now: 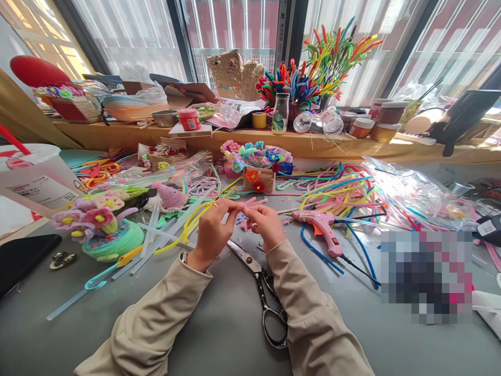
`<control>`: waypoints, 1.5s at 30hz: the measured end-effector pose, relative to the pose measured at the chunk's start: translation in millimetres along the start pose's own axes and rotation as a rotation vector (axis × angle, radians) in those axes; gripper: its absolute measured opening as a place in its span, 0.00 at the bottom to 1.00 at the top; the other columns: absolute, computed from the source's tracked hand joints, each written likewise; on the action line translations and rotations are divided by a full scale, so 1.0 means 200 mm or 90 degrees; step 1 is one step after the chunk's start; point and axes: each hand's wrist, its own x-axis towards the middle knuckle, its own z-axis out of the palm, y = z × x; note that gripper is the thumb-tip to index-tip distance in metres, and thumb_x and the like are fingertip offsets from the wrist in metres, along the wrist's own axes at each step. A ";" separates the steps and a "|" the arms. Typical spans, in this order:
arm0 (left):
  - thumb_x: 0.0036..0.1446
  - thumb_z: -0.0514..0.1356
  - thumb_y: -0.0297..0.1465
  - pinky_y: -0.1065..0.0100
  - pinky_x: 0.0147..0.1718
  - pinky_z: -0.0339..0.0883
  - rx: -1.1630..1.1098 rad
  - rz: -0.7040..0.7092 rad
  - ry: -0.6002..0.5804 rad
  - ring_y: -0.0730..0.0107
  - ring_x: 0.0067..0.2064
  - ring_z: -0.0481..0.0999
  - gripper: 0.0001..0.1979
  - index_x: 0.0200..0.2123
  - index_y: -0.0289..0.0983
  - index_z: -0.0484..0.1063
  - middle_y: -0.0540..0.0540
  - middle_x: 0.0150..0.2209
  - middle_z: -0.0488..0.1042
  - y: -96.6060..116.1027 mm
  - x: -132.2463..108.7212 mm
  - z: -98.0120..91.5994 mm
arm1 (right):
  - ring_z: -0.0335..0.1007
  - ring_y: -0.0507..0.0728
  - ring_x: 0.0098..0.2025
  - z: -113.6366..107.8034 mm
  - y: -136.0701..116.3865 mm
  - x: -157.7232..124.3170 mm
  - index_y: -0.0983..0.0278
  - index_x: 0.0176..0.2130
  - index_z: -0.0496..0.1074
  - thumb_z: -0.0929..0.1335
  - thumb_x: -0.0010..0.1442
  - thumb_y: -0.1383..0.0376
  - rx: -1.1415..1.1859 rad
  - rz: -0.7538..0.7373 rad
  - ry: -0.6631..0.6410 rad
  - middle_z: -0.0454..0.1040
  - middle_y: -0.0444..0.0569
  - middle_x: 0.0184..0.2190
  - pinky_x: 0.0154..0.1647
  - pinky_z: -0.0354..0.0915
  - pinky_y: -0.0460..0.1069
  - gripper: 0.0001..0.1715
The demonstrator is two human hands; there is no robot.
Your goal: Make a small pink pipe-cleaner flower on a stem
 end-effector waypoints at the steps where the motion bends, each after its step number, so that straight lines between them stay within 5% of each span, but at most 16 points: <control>1: 0.47 0.54 0.32 0.68 0.37 0.57 -0.010 -0.007 -0.001 0.66 0.34 0.67 0.07 0.28 0.40 0.70 0.46 0.28 0.70 0.00 0.00 0.00 | 0.52 0.45 0.16 0.00 0.00 0.00 0.67 0.22 0.64 0.66 0.43 0.60 0.012 0.017 -0.010 0.60 0.39 0.13 0.16 0.44 0.42 0.12; 12: 0.43 0.58 0.35 0.70 0.30 0.64 -0.321 -0.245 -0.056 0.71 0.30 0.70 0.11 0.27 0.33 0.68 0.48 0.27 0.70 -0.04 0.01 -0.01 | 0.54 0.45 0.21 -0.03 -0.03 -0.01 0.65 0.24 0.68 0.68 0.39 0.57 0.090 0.021 -0.022 0.61 0.39 0.19 0.17 0.47 0.41 0.14; 26: 0.41 0.59 0.36 0.69 0.28 0.66 -0.396 -0.299 -0.106 0.72 0.27 0.71 0.12 0.25 0.32 0.68 0.48 0.24 0.70 -0.03 0.01 0.01 | 0.50 0.45 0.19 -0.02 0.01 0.01 0.66 0.22 0.69 0.68 0.39 0.55 -0.005 -0.017 0.015 0.61 0.40 0.17 0.16 0.42 0.42 0.16; 39: 0.40 0.60 0.36 0.69 0.31 0.65 -0.382 -0.261 -0.105 0.72 0.28 0.71 0.11 0.25 0.33 0.70 0.48 0.25 0.72 -0.03 0.01 0.00 | 0.35 0.43 0.14 -0.03 0.01 0.01 0.66 0.22 0.68 0.69 0.37 0.53 0.153 0.113 -0.085 0.46 0.34 0.10 0.16 0.34 0.44 0.18; 45: 0.40 0.59 0.36 0.69 0.31 0.66 -0.382 -0.265 -0.104 0.71 0.29 0.71 0.11 0.26 0.34 0.71 0.48 0.25 0.72 -0.02 0.01 0.01 | 0.36 0.42 0.14 -0.03 0.01 0.01 0.67 0.23 0.67 0.69 0.38 0.56 0.184 0.118 -0.098 0.48 0.34 0.11 0.14 0.35 0.43 0.16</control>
